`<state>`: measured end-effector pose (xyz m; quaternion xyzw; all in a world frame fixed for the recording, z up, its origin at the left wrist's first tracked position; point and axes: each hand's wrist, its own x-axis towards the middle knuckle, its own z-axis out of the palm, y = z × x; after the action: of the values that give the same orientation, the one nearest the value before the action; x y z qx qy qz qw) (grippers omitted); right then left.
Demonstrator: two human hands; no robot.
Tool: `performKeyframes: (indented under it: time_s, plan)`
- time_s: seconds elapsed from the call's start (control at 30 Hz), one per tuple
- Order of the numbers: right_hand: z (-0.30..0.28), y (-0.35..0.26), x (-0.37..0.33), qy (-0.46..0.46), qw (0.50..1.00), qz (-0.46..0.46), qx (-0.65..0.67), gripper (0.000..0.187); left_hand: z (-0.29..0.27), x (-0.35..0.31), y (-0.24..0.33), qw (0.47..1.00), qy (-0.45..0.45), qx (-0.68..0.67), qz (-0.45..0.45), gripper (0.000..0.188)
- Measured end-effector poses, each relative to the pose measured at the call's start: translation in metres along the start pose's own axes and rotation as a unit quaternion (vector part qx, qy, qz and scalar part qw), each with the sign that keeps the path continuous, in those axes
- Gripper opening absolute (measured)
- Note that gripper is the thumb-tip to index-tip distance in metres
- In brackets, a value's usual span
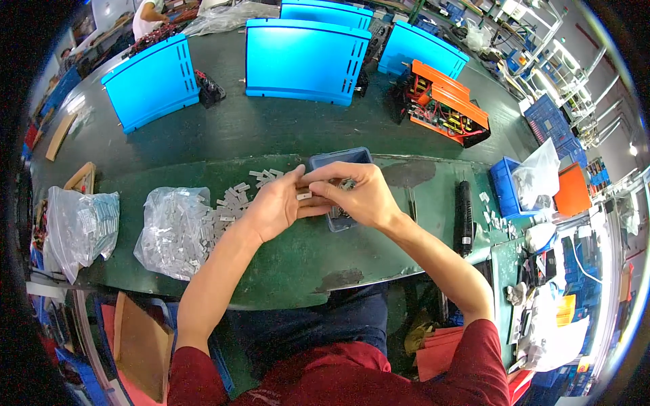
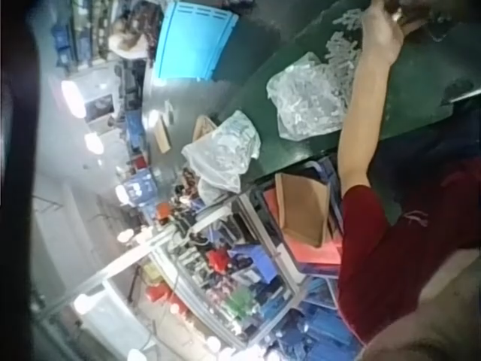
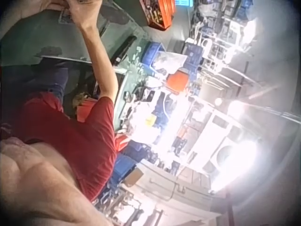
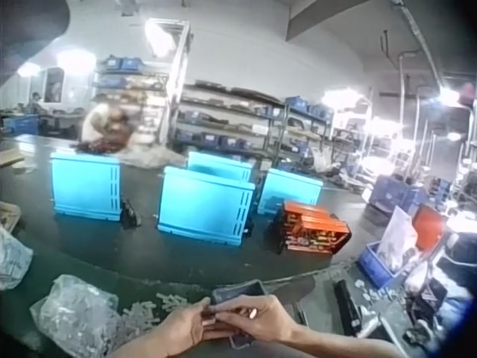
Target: Sorting small metal parts from a pile into a blue tray at a workbench.
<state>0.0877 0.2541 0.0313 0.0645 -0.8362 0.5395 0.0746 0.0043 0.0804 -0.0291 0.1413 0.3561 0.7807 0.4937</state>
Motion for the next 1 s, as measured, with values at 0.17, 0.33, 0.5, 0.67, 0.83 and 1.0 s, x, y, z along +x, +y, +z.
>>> performKeyframes:
  time_s: [0.17, 0.33, 0.5, 0.67, 0.83, 1.0]
  plan:
    - [0.004, 0.003, 0.003, 0.006, 1.0, -0.004, 0.018, 0.017, 0.004, 0.001, 0.0, 0.999, 0.03, 0.004, 0.017, 0.048]
    - [0.004, 0.0, 0.005, 0.034, 0.999, 0.003, 0.024, 0.018, 0.0, 0.002, 0.0, 0.999, -0.013, -0.045, 0.024, 0.045]
    - [-0.021, 0.001, 0.005, 0.099, 0.989, -0.014, -0.108, 0.02, -0.01, 0.003, 0.002, 0.999, -0.002, 0.0, 0.034, 0.038]
    - [-0.042, 0.007, -0.013, -0.013, 0.935, 0.004, -0.354, 0.037, -0.011, 0.0, 0.007, 0.994, 0.087, 0.039, 0.051, 0.027]
    - [-0.026, 0.015, -0.017, -0.154, 0.884, 0.053, -0.439, 0.058, -0.008, 0.0, 0.008, 0.993, 0.096, 0.05, 0.037, 0.025]
    - [-0.025, 0.036, -0.005, -0.177, 0.895, -0.034, -0.408, 0.059, -0.015, 0.002, 0.009, 0.994, 0.087, 0.037, 0.048, 0.026]
